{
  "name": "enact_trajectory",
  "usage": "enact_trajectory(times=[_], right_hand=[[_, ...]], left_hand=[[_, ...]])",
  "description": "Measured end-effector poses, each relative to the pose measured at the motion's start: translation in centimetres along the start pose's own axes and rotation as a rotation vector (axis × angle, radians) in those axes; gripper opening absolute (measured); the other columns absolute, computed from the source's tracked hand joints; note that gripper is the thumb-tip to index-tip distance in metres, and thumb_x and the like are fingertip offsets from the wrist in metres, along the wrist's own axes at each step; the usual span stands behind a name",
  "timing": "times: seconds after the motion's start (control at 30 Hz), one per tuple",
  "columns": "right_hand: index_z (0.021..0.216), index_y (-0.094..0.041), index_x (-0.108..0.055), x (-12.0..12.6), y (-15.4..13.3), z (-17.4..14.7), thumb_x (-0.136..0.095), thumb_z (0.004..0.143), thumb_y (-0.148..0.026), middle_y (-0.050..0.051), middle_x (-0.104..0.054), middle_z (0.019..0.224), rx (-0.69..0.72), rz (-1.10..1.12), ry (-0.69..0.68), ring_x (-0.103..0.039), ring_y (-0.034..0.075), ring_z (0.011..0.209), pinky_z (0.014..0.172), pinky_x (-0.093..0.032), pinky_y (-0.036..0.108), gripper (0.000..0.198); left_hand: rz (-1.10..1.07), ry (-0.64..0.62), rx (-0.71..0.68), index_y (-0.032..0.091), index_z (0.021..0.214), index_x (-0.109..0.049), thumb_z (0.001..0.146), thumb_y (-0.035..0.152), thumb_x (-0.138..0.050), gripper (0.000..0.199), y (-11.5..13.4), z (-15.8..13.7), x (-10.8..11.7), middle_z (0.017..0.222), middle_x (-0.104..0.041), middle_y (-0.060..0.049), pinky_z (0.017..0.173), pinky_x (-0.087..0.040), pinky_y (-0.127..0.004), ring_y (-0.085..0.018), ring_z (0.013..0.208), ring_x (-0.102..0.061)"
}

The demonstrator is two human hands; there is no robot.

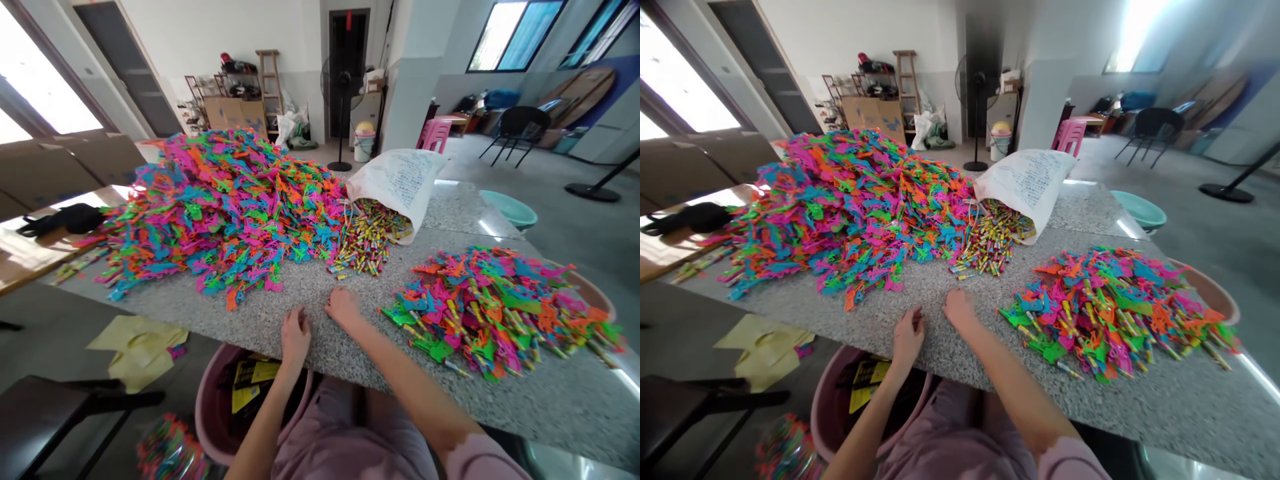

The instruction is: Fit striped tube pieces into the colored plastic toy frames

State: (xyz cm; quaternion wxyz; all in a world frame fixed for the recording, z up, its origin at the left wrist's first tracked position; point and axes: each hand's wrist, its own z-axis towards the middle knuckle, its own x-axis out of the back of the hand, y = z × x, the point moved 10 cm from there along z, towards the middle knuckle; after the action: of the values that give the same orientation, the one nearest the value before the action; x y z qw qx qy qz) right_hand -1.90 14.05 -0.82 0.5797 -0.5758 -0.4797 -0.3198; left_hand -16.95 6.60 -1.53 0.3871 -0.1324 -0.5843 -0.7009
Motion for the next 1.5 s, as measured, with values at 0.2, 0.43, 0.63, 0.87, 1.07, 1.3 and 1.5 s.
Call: enact_trajectory(times=[0.2,0.43,0.63,0.87,1.07,1.3,1.5], right_hand=[[0.112,-0.014,-0.058,3.6,1.1,2.8,-0.057,0.081,-0.015,0.018,-0.064,0.11,0.092,-0.103,0.072,-0.059,0.028,0.106,0.086,-0.045,0.037,0.031],[0.092,-0.013,-0.067,4.7,3.7,5.9,-0.065,0.073,-0.018,0.015,-0.065,0.106,0.169,-0.112,0.042,-0.061,0.026,0.099,0.083,-0.044,0.031,0.02],[0.094,-0.016,-0.063,2.6,3.5,3.9,-0.064,0.074,-0.026,0.011,-0.065,0.101,0.183,-0.005,0.077,-0.059,0.023,0.097,0.083,-0.042,0.029,0.023],[0.08,-0.016,-0.06,1.6,2.8,2.8,-0.065,0.067,-0.022,0.008,-0.064,0.09,0.196,0.197,0.149,-0.056,0.02,0.087,0.079,-0.041,0.028,0.015],[0.111,-0.016,-0.052,1.4,4.0,0.4,-0.05,0.078,-0.02,0.004,-0.065,0.089,0.151,0.483,0.269,-0.06,0.015,0.076,0.071,-0.046,0.025,0.033],[0.086,-0.017,-0.058,1.5,4.6,-2.2,-0.057,0.078,-0.034,0.005,-0.064,0.081,0.126,0.642,0.349,-0.059,0.018,0.074,0.07,-0.047,0.029,0.019],[0.078,-0.018,-0.057,3.0,4.6,-5.1,-0.061,0.075,-0.033,0.003,-0.062,0.074,0.1,0.718,0.336,-0.058,0.017,0.069,0.066,-0.047,0.029,0.016]], left_hand=[[0.213,0.123,-0.034,0.015,0.11,-0.059,0.083,0.019,-0.048,0.03,-1.0,3.2,4.0,0.102,-0.058,-0.013,0.084,-0.049,-0.038,-0.024,0.09,-0.061],[0.686,0.118,-0.023,0.011,0.122,-0.055,0.083,0.035,-0.055,0.045,-2.2,11.7,6.6,0.121,-0.05,-0.022,0.088,-0.042,-0.047,-0.038,0.113,-0.047],[0.633,0.009,-0.173,0.019,0.119,-0.058,0.085,0.048,-0.052,0.045,-0.6,9.6,2.3,0.119,-0.053,-0.017,0.085,-0.042,-0.043,-0.035,0.109,-0.048],[0.321,0.033,-0.061,0.016,0.1,-0.061,0.077,0.037,-0.064,0.032,0.6,7.7,1.1,0.102,-0.056,-0.011,0.088,-0.043,-0.042,-0.028,0.099,-0.052],[-0.304,0.012,0.194,0.019,0.063,-0.058,0.064,0.027,-0.07,0.015,-1.9,8.4,2.7,0.078,-0.058,-0.006,0.082,-0.044,-0.036,-0.025,0.088,-0.056],[-0.67,-0.05,0.362,0.017,0.076,-0.063,0.069,0.055,-0.064,0.038,-0.1,4.6,0.1,0.071,-0.064,-0.002,0.064,-0.048,-0.026,-0.014,0.068,-0.061],[-1.281,-0.082,0.707,0.015,0.08,-0.066,0.056,0.021,-0.083,0.03,2.7,-1.9,-2.6,0.083,-0.07,-0.002,0.072,-0.053,-0.024,-0.01,0.072,-0.064]])
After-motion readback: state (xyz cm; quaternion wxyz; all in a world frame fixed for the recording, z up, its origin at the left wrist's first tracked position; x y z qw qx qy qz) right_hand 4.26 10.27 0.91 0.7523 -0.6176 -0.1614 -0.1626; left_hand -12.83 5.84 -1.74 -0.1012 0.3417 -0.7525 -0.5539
